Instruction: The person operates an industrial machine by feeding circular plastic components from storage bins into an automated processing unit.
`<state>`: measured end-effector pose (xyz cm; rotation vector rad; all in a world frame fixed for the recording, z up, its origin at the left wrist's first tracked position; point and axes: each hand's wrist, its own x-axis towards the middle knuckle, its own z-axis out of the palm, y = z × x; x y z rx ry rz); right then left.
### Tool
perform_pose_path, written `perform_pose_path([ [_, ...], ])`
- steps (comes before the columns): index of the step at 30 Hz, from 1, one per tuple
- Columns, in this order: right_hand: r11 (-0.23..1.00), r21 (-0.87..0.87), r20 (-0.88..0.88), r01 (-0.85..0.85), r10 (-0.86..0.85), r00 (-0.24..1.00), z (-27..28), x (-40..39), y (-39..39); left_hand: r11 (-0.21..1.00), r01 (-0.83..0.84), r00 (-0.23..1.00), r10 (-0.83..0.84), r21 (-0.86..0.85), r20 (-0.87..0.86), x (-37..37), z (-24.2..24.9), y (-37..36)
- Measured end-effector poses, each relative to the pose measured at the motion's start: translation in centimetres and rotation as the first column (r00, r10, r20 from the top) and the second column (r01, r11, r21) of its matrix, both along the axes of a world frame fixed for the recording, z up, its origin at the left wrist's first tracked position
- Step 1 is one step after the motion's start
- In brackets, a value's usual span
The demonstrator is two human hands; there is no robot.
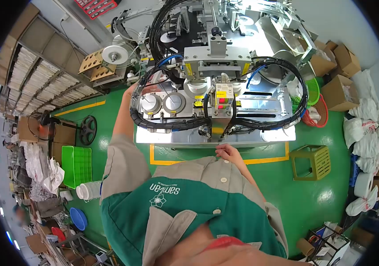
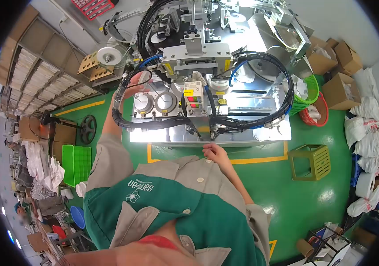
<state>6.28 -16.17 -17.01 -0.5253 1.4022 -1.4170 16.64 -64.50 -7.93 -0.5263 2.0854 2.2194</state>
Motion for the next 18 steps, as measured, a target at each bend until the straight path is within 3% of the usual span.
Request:
perform_pose_path([
  [5,1.0,0.02,-0.006,0.012,-0.012,1.0,0.5,-0.2,0.2,0.999,0.047,0.999,-0.047,-0.022,-0.018,-0.8,-2.0,-2.5],
  [7,0.999,0.041,-0.013,0.02,-0.019,1.0,0.9,-0.1,0.3,0.936,0.087,0.996,-0.079,-0.342,0.039,-1.7,3.5,1.5],
  [8,0.999,0.043,-0.016,0.021,-0.02,1.0,1.0,-0.2,0.3,0.876,0.12,0.992,-0.118,-0.468,0.036,-2.2,4.2,1.9],
  [9,0.999,0.042,-0.015,0.03,-0.029,0.999,1.1,-0.1,0.2,0.766,0.18,0.983,-0.12,-0.617,0.137,-2.6,4.3,1.4],
  [10,0.998,0.052,-0.019,0.04,-0.039,0.999,1.3,-0.2,0.3,0.674,0.183,0.979,-0.193,-0.715,0.068,-3.0,4.4,1.3],
  [12,0.994,0.084,-0.046,0.064,-0.06,0.997,1.3,-0.2,0.4,0.499,0.265,0.962,-0.198,-0.825,0.189,-3.9,3.0,-0.1],
  [13,0.992,0.095,-0.051,0.081,-0.076,0.996,1.3,-0.3,0.6,0.494,0.268,0.96,-0.208,-0.827,0.187,-3.8,2.9,-0.5],
  [16,0.983,0.11,-0.041,0.149,-0.146,0.989,1.8,0.1,0.9,0.316,0.097,0.981,-0.191,-0.944,0.037,-0.1,2.6,-3.9],
  [18,0.97,0.11,-0.028,0.215,-0.213,0.977,0.1,0.3,1.8,0.217,-0.005,0.957,-0.281,-0.976,-0.068,-1.2,1.1,-4.1],
])
